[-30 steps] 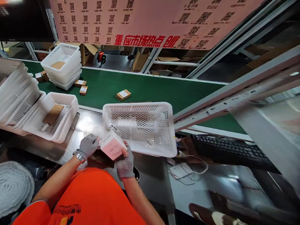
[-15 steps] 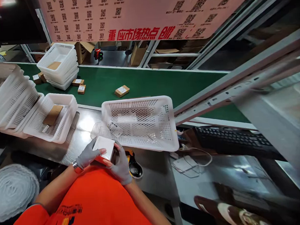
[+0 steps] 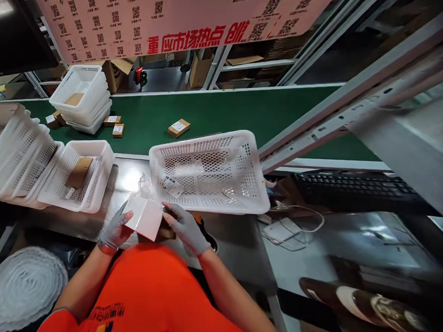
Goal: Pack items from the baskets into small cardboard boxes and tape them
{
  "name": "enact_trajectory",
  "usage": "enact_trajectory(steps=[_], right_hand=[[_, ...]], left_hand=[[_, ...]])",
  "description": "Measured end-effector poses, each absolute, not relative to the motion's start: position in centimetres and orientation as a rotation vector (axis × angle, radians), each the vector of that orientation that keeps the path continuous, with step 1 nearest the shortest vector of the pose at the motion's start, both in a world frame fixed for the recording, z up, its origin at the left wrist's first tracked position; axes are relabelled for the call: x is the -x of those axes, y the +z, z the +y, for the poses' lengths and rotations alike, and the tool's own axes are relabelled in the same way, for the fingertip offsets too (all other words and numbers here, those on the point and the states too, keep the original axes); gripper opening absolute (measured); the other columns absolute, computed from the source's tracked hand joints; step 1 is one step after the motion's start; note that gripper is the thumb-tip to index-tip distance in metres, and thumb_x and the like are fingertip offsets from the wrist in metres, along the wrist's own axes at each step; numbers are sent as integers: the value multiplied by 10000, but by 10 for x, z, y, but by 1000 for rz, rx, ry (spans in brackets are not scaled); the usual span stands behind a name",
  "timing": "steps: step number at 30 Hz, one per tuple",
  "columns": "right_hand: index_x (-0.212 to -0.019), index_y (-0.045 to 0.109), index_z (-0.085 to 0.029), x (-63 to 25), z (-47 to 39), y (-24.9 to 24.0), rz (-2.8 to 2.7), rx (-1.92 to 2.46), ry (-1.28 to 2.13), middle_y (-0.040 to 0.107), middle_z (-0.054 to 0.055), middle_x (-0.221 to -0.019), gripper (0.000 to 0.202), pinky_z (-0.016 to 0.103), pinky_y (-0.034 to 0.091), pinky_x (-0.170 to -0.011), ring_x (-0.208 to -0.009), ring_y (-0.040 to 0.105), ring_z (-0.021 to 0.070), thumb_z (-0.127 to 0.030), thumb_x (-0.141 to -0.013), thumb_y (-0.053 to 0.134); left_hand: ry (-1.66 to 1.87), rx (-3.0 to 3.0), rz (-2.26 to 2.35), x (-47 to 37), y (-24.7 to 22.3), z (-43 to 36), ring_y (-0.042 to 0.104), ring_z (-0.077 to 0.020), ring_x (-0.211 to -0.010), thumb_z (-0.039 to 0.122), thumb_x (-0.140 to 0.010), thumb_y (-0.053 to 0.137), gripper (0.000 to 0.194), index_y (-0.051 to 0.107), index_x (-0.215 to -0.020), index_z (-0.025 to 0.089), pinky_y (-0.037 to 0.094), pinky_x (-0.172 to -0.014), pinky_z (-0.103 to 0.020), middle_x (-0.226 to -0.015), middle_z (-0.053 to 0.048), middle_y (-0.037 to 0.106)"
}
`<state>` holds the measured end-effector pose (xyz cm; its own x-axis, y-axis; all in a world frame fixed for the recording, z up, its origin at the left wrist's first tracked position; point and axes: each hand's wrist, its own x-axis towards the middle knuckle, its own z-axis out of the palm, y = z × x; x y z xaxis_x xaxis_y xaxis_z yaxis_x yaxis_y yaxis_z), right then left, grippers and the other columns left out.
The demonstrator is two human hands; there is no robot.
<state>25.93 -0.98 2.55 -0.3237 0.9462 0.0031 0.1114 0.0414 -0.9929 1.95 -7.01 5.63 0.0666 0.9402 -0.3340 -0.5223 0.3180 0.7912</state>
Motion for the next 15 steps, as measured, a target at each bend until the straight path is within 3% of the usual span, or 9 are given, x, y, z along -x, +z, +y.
enact_trajectory(steps=[3, 7, 15], right_hand=[[-992, 870, -249, -259, -4, 27, -1474, 1065, 1624, 775, 25, -884, 303, 347, 546, -763, -808, 663, 217, -525, -935, 759], [-801, 802, -245, -255, -6, 29, -1414, 1104, 1487, 695, 4, -744, 298, 329, 491, -706, -722, 588, 196, -527, -897, 794], [-840, 593, -267, -234, -32, 13, -1256, 1161, 1316, 630, 1, -811, 421, 306, 523, -726, -771, 588, 196, -633, -1048, 598]], left_hand=[[1174, -492, 936, -16, 58, -70, 751, -415, -1282, 581, -764, 950, 739, 759, -1333, 148, 576, -1142, -545, -1315, -191, 808], [1181, -515, 928, -15, 60, -69, 758, -426, -1262, 563, -748, 964, 767, 754, -1357, 147, 598, -1103, -534, -1311, -194, 813], [1235, -357, 916, -14, 43, -63, 740, -406, -1298, 545, -798, 930, 681, 768, -1322, 140, 612, -1091, -506, -1311, -174, 813]])
